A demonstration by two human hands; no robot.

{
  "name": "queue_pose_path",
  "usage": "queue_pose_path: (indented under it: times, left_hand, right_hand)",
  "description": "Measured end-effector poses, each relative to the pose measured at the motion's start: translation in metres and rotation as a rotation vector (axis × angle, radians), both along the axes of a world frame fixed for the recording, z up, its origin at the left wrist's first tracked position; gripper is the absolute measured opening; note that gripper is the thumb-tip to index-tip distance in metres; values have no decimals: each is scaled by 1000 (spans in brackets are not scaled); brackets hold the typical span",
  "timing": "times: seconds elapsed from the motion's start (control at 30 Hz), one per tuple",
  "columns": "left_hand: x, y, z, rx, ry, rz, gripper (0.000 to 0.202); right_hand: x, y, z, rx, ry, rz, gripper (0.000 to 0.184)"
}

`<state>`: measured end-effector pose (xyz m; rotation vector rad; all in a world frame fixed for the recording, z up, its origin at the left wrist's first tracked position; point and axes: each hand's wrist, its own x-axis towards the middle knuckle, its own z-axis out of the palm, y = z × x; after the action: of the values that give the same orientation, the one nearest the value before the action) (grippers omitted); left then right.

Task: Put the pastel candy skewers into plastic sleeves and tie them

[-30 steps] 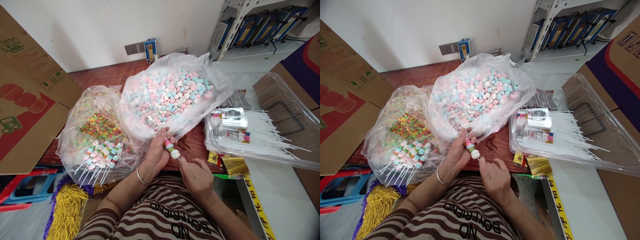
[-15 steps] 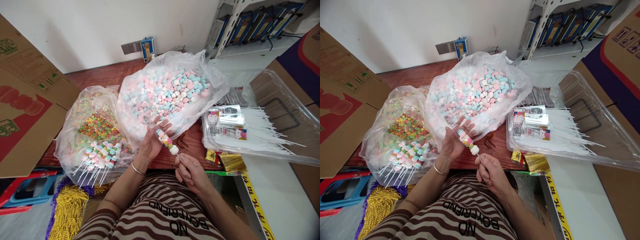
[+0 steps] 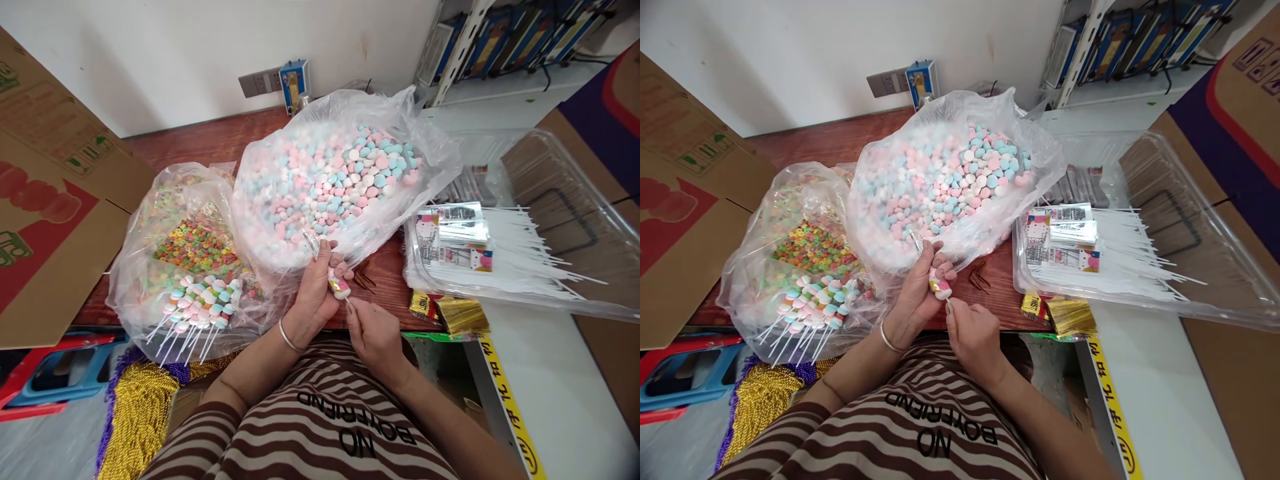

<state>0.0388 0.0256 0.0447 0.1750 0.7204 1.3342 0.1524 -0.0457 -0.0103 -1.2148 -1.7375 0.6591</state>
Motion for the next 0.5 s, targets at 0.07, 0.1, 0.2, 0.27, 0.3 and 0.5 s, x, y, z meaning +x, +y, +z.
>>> queue_pose_path:
  times: [0.07,0.1,0.2,0.27,0.3,0.5]
  left_hand:
    - [1,-3,-3,32,6,-37,34]
    - [0,-4,-4,38,13,-43,34]
    - [-5,-2,-6,29,32,-1,34]
    - [-7,0,-7,23,41,40,35]
    - [-7,1,-7,25,47,53,35]
    - [-11,0,1,92,45,23,32]
  right_hand:
    - [-7,-2,5,-297,284,82,36]
    - [-9,-3,6,-422,407,122,38]
    - [-10,-4,3,-398,422,60,31]
    - [-7,-4,-4,-133,163,-79,26]
    - [-5,-3,-7,-9,30,-129,24]
    - [6,-3,2,-318,317,61,30]
